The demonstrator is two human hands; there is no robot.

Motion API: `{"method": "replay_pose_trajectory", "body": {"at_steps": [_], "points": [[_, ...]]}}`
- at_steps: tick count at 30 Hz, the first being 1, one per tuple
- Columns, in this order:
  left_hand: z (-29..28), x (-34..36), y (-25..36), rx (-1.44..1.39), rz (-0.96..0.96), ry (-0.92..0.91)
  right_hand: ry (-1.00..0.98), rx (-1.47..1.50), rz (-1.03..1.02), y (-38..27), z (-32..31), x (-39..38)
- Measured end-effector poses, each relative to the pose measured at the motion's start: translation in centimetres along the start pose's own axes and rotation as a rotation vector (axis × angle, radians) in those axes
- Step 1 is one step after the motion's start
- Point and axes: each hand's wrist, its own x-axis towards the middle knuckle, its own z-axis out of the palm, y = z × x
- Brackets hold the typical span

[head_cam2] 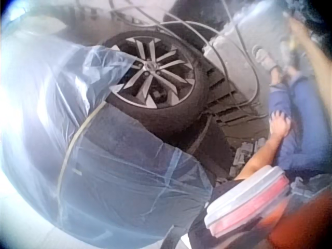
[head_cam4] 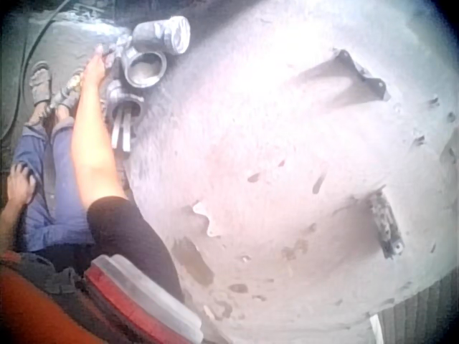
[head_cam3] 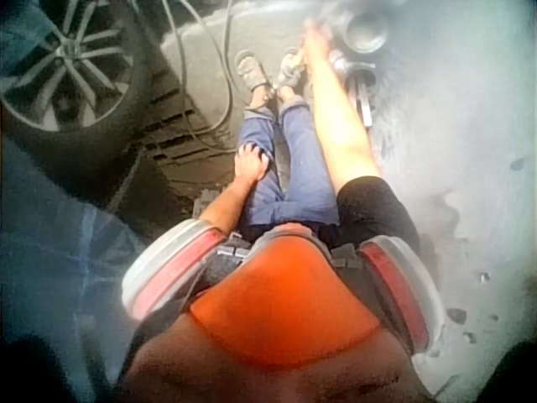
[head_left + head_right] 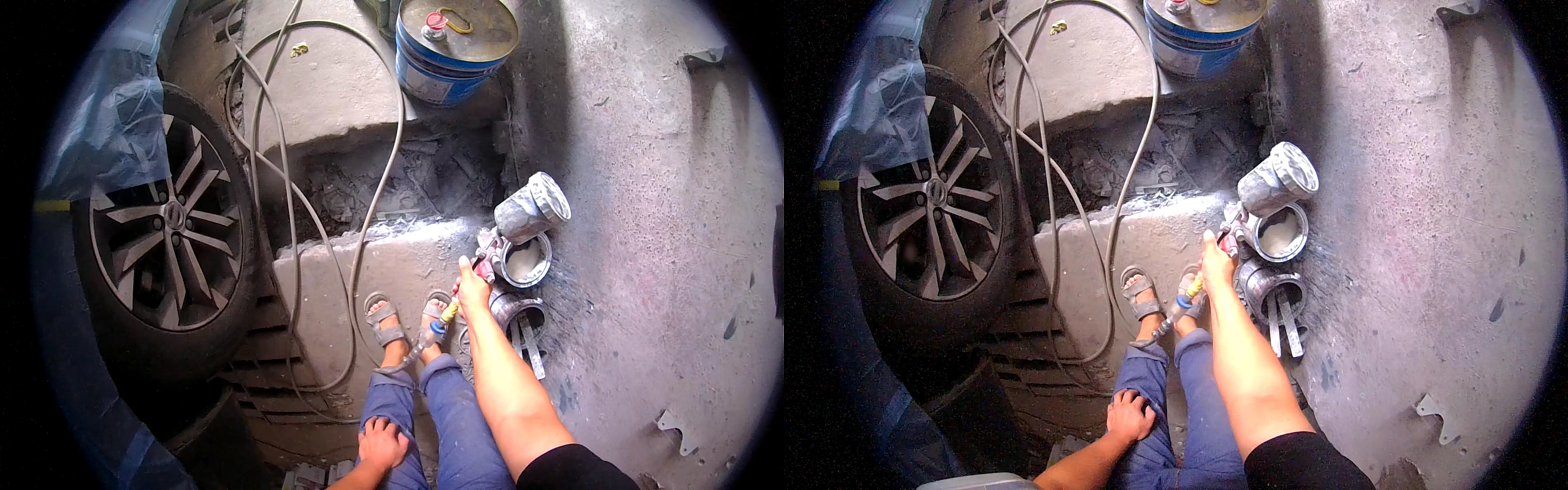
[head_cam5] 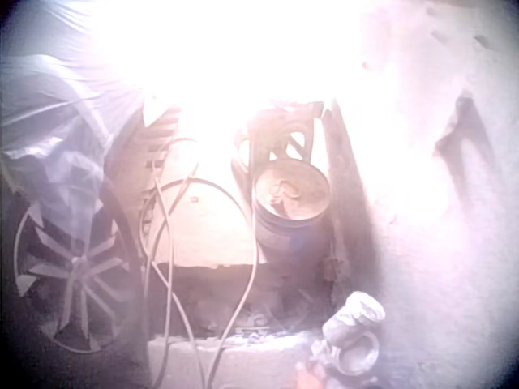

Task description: The person uses a spray gun to apply paint to the side of a car in a workshop. They then walk to a shelf, retrieve a container, pour liquid into the spray gun cup, and test spray the gun onto the floor.

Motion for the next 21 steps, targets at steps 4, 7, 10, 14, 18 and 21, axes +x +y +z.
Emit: {"method": "replay_pose_trajectory", "body": {"at_steps": [4,7,10,14,18,21], "points": [[-0.1,-0.1,0.0,0.001,-0.013,-0.011,0.041,-0.028,-0.007,0.6,0.7,-0.2],[-0.3,-0.2,-0.1,-0.003,-0.011,0.002,-0.032,0.066,0.025,0.7,0.5,-0.5],[0.1,0.2,0.0,0.013,0.005,-0.002,0.009,0.034,-0.131,0.8,0.0,0.3],[0.3,-0.1,-0.9,0.009,-0.014,0.013,-0.016,0.068,-0.075,-2.0,0.9,-3.3],[0.4,0.3,-0.2,0.017,0.026,0.018,0.044,-0.362,-0.642,-0.7,-2.9,-1.2],[0.6,-0.1,-0.6,0.015,0.005,-0.003,0.094,0.148,-0.138,-3.0,0.1,-2.5]]}}
